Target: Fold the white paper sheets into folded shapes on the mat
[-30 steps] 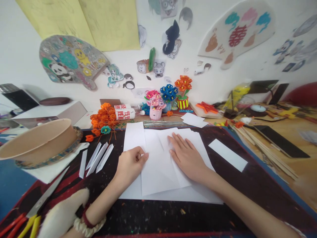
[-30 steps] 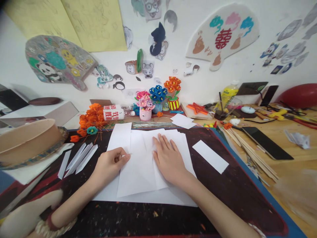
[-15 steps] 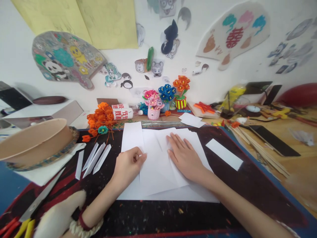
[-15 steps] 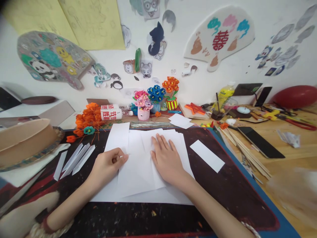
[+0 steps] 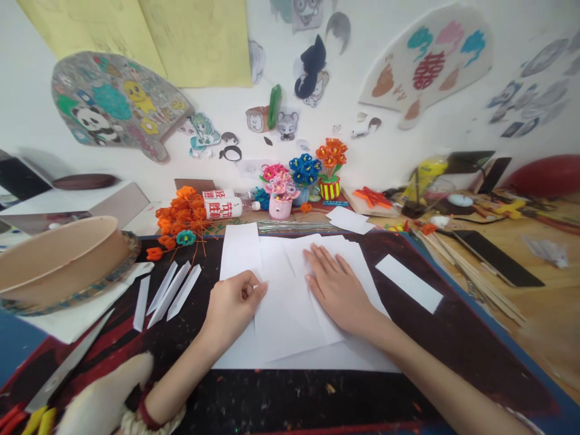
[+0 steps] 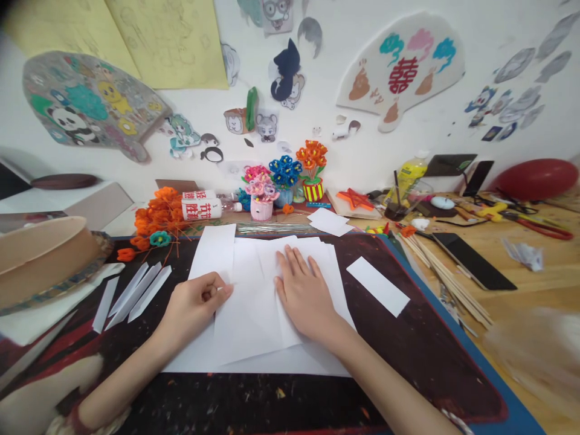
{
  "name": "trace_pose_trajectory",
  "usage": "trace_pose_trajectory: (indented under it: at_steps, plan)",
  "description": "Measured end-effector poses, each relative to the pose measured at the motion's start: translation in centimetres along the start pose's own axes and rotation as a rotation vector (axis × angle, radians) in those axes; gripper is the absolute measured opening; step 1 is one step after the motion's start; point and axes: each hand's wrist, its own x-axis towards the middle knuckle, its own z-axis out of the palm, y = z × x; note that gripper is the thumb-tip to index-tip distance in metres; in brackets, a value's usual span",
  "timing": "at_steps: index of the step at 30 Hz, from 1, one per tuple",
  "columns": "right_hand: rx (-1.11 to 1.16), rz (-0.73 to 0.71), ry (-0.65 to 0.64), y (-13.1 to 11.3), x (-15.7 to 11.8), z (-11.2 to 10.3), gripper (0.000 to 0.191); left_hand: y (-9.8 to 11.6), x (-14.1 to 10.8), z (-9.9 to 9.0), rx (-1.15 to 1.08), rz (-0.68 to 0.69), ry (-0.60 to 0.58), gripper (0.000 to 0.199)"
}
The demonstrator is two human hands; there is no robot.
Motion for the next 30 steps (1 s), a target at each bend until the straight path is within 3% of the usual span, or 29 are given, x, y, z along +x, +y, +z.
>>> trace_pose_trajectory:
  at_steps: [11, 16, 27, 30]
  plan:
    - [0.032, 0.009, -0.007, 0.0, 0.0, 0.0, 0.053, 0.1, 0.1, -0.1, -0.059, -0.010, -0.005, 0.030]
    - [0.108, 0.029, 0.022, 0.1, 0.1, -0.3, 0.054, -0.1, 0.3, -1.0, -0.107, -0.042, -0.135, 0.038]
    - [0.104, -0.010, -0.004, -0.4, -1.1, -0.6, 0.050, 0.4, -0.2, -0.6, 0.168, -0.024, -0.066, 0.038]
    - [0.084, -0.006, 0.000, -0.4, -1.0, -0.6, 0.050, 0.6, -0.5, -0.7, 0.168, -0.033, -0.094, 0.038]
